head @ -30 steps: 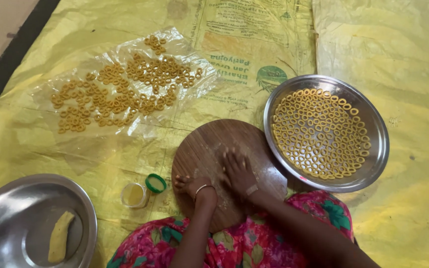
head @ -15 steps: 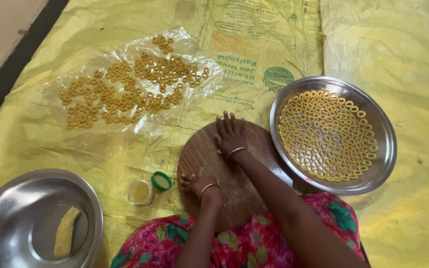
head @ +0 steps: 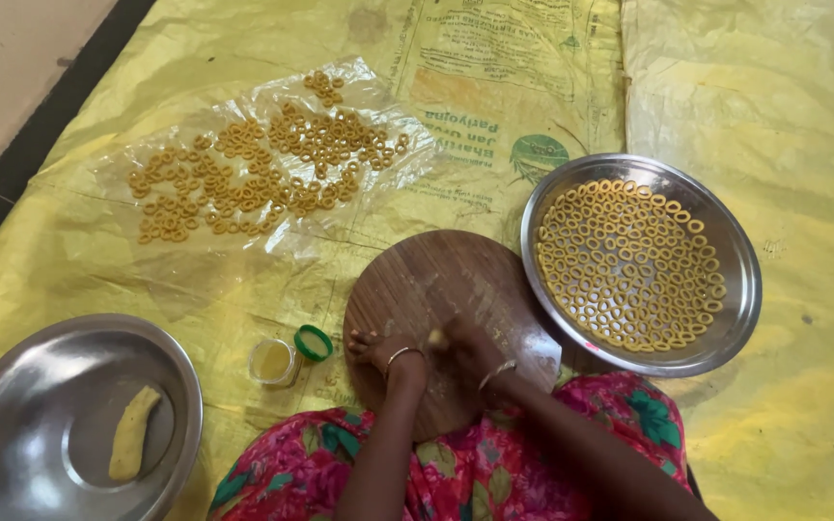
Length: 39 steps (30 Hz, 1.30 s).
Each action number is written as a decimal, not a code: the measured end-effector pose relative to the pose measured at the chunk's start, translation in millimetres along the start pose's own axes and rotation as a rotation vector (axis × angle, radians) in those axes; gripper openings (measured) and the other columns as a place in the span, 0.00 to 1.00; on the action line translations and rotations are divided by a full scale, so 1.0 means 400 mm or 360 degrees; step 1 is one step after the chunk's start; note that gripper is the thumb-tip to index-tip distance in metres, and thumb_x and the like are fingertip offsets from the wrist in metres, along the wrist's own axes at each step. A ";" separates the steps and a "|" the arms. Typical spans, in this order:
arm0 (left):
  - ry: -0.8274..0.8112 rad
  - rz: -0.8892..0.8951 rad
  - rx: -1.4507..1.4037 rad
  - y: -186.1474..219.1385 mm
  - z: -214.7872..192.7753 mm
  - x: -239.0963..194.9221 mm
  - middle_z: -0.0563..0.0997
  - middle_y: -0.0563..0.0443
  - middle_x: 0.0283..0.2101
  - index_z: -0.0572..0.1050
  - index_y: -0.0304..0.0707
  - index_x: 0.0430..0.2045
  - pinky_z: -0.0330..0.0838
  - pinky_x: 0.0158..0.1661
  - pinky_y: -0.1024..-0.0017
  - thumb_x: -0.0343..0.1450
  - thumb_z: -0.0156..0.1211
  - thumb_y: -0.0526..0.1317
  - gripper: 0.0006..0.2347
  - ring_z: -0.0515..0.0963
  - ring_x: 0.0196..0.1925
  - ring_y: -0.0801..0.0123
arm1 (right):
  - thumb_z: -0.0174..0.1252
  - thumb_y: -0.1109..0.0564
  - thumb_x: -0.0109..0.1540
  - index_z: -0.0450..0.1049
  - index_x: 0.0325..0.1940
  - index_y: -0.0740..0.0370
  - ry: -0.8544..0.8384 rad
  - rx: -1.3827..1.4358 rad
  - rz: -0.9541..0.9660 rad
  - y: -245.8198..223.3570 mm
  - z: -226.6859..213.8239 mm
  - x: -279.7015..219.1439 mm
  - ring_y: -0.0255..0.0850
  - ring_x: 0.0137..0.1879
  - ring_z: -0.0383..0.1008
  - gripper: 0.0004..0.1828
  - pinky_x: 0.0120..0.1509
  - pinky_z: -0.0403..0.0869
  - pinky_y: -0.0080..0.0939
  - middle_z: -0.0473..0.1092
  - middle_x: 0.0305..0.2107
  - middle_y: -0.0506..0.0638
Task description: The person rolls small pieces of dough into thin ropes on a wooden board, then shapes them into rings and places them into a metal tray. The process is repeated continuously with additional dough pieces.
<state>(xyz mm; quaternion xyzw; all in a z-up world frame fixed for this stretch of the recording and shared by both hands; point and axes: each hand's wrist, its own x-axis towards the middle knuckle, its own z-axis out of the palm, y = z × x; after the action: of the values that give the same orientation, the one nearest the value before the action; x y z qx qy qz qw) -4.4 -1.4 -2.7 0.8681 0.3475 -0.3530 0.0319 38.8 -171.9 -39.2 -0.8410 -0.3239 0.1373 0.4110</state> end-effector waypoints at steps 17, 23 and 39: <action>-0.0172 0.0082 0.0098 0.001 -0.042 -0.025 0.41 0.24 0.77 0.61 0.32 0.69 0.56 0.64 0.34 0.74 0.62 0.43 0.28 0.43 0.75 0.20 | 0.35 0.36 0.69 0.32 0.82 0.47 -0.0079 -0.1145 0.0523 0.040 -0.124 0.307 0.54 0.83 0.21 0.41 0.78 0.28 0.73 0.25 0.79 0.54; -0.0216 0.0065 -0.0028 0.004 -0.040 -0.017 0.43 0.26 0.77 0.64 0.32 0.68 0.54 0.64 0.32 0.77 0.56 0.46 0.25 0.40 0.76 0.21 | 0.40 0.31 0.66 0.37 0.80 0.66 0.0099 -0.1414 0.0581 -0.027 -0.030 0.221 0.56 0.83 0.27 0.51 0.80 0.30 0.69 0.31 0.78 0.63; 0.0110 0.0085 -0.0036 -0.034 0.007 -0.026 0.41 0.21 0.77 0.59 0.29 0.69 0.54 0.66 0.34 0.72 0.65 0.41 0.31 0.46 0.75 0.22 | 0.40 0.24 0.65 0.45 0.81 0.58 -0.0123 0.2820 0.0175 -0.128 -0.226 -0.066 0.53 0.81 0.45 0.50 0.82 0.49 0.58 0.45 0.77 0.62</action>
<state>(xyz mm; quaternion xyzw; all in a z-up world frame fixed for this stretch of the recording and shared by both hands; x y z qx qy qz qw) -19.7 2.1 4.3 0.8883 0.3290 -0.3179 0.0390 41.7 -220.7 56.3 -0.2233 -0.0714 0.3853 0.8925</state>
